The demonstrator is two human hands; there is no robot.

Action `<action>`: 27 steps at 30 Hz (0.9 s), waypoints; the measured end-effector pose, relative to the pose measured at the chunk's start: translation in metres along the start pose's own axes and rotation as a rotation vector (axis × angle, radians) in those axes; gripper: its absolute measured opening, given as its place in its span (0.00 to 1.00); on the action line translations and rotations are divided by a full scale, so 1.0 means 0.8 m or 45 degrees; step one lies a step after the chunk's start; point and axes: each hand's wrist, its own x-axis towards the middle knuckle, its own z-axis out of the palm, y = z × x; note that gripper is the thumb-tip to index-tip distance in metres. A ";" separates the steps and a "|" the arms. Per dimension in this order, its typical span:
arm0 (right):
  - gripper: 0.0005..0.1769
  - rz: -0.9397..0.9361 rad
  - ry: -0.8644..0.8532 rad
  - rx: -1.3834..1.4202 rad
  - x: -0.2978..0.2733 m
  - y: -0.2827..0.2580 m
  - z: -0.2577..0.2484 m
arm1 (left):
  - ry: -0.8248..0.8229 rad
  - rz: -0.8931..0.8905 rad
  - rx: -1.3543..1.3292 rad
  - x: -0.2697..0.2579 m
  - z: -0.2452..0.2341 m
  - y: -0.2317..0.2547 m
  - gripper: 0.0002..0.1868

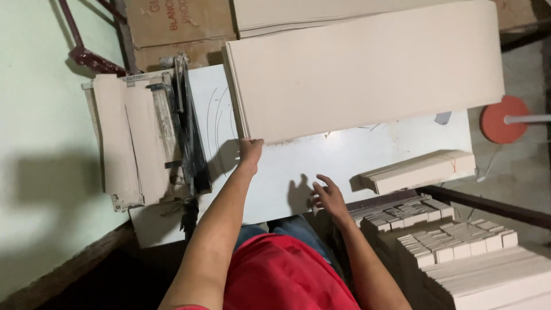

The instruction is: The person operates a manual paper cutter to trim large sheets of beige paper. They align the paper against the machine's guide, pull down the cutting lever to slice the sheet, and then remove the cut piece. This process is repeated multiple times.

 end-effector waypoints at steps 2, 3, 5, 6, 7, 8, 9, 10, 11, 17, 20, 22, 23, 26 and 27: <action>0.36 0.080 0.059 0.048 -0.004 0.009 -0.013 | 0.125 -0.048 -0.131 0.024 0.007 -0.018 0.32; 0.36 0.077 0.049 0.045 -0.001 0.010 -0.019 | 0.135 -0.048 -0.135 0.004 0.000 -0.002 0.32; 0.36 0.048 0.046 0.008 0.008 0.012 -0.029 | 0.151 -0.029 -0.148 -0.035 -0.013 0.033 0.28; 0.36 0.044 0.038 0.006 0.017 0.009 -0.029 | 0.160 -0.028 -0.151 -0.049 -0.021 0.043 0.28; 0.36 0.021 0.020 0.007 0.025 0.007 -0.028 | 0.105 0.038 -0.097 -0.063 -0.029 0.052 0.24; 0.36 -0.005 0.003 0.008 0.035 0.004 -0.028 | 0.051 0.106 -0.043 -0.077 -0.038 0.063 0.21; 0.36 -0.013 -0.005 0.006 0.044 -0.007 -0.024 | 0.061 0.110 -0.046 -0.073 -0.040 0.063 0.21; 0.35 0.022 -0.010 0.132 0.052 -0.018 -0.018 | -0.028 0.197 0.119 -0.069 -0.043 0.062 0.17; 0.34 0.057 -0.015 0.257 0.060 -0.029 -0.012 | -0.116 0.283 0.285 -0.066 -0.047 0.062 0.15; 0.39 0.243 -0.059 1.055 0.126 -0.065 -0.011 | -0.415 0.862 0.504 -0.218 -0.062 0.124 0.08; 0.27 0.103 0.034 1.216 0.099 -0.086 -0.012 | -0.509 0.817 0.548 -0.344 -0.128 0.172 0.09; 0.25 0.080 0.065 1.164 0.096 -0.066 -0.010 | -0.365 0.808 0.369 -0.333 -0.175 0.139 0.08; 0.22 0.069 0.111 1.117 0.093 -0.053 -0.009 | -0.240 0.785 0.191 -0.327 -0.197 0.121 0.09; 0.24 0.095 0.187 1.022 0.120 0.011 0.009 | 0.068 0.719 0.171 -0.329 -0.290 0.086 0.11; 0.24 0.086 0.193 1.025 0.117 0.021 0.023 | 0.062 0.728 0.170 -0.328 -0.310 0.075 0.11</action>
